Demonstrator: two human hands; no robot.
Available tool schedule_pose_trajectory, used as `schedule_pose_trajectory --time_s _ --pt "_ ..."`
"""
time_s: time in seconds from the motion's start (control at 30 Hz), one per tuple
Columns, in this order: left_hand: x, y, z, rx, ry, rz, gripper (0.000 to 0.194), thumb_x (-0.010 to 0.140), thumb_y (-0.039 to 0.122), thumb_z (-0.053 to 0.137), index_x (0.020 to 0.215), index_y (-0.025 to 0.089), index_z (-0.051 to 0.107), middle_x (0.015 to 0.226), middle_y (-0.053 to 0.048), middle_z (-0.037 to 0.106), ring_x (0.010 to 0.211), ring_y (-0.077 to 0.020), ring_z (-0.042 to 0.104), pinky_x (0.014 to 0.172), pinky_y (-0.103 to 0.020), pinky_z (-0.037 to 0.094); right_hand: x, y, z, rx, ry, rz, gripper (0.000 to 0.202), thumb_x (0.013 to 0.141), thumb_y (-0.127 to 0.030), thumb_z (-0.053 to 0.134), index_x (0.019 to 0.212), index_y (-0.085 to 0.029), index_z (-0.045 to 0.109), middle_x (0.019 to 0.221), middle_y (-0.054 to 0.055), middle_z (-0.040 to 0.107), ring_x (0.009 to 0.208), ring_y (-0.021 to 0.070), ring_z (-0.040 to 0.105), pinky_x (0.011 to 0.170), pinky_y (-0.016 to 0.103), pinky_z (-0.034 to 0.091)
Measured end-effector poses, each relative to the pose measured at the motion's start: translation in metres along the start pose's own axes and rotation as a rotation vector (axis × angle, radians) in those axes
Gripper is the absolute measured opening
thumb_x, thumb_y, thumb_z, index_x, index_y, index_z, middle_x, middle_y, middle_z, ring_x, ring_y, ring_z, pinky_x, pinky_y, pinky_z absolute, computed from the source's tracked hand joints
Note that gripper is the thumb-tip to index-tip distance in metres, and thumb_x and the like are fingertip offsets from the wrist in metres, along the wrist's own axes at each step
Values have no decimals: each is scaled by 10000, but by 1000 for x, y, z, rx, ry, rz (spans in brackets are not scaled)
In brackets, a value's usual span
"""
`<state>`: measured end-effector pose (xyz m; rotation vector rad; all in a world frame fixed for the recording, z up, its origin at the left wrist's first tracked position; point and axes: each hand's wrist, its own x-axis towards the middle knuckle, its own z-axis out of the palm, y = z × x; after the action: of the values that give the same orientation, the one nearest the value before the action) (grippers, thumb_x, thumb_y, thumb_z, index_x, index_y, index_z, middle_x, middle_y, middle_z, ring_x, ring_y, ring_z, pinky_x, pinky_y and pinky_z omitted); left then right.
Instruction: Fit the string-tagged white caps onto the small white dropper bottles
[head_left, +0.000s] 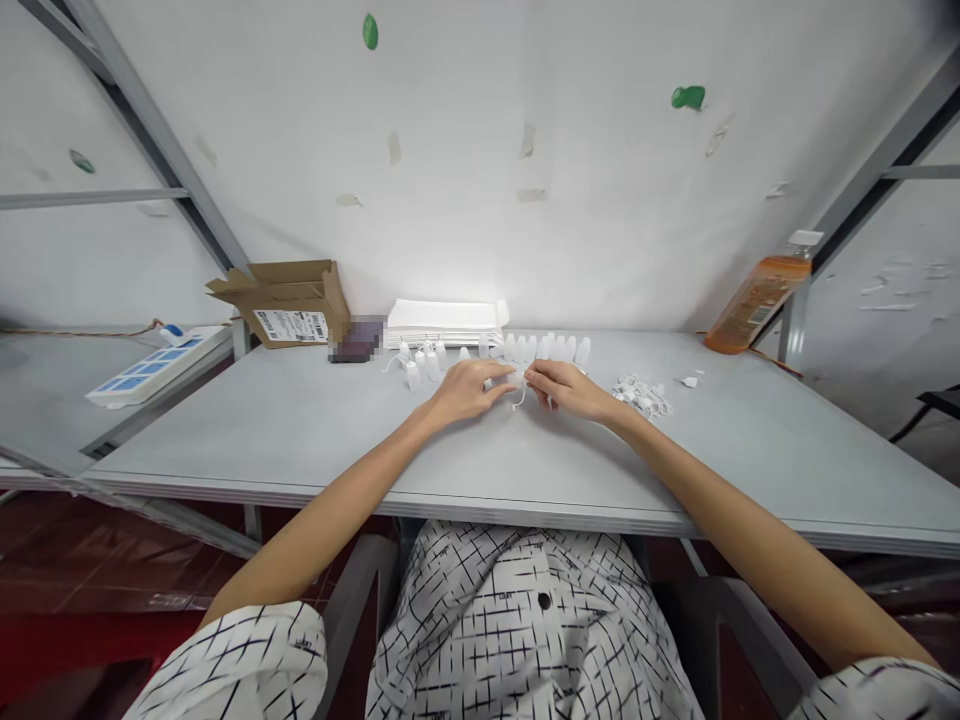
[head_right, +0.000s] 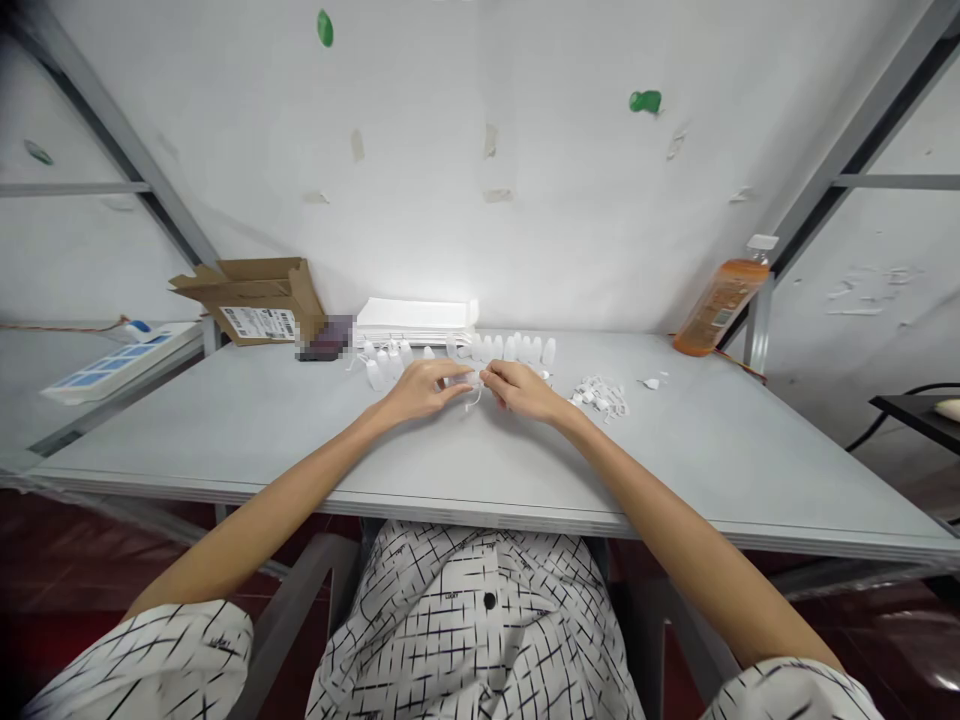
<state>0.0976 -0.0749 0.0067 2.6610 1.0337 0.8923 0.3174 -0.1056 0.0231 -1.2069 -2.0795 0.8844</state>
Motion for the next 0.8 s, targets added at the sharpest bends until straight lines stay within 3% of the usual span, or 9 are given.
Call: schedule_pose_trajectory --time_s 0.1,0.3,0.5,0.67,0.8 --pt "0 0 0 20 44 -6 306 901 396 674 1107 191 769 1007 -65 779 762 -181 675 711 -294 512 2 2 2 114 -16 19 378 975 -508 449 746 -207 462 642 -7 512 561 144 522 547 291 437" --pt "2 1 2 -43 83 16 284 870 361 714 1085 188 777 980 -66 780 848 -192 684 731 -287 518 4 4 2 140 37 13 523 950 -640 431 698 -186 492 701 20 547 544 123 515 506 278 422" --pt "4 0 1 -86 102 -55 321 877 396 683 1099 181 772 999 -65 786 785 -182 674 694 -281 519 0 -1 -3 115 86 -49 401 875 -571 626 922 -174 604 832 39 616 580 118 569 488 251 447" --pt "4 0 0 -45 85 -40 310 876 396 679 1087 191 780 989 -61 787 734 -175 665 677 -283 511 0 0 -3 41 59 -117 398 924 -571 546 963 -179 599 833 37 606 595 126 585 467 238 427" --pt "4 0 1 -76 98 -42 311 870 397 695 1093 199 783 984 -60 788 729 -167 665 691 -282 521 -2 -2 -1 -4 51 -126 420 951 -587 485 869 -185 573 675 -2 553 561 128 533 520 255 424"
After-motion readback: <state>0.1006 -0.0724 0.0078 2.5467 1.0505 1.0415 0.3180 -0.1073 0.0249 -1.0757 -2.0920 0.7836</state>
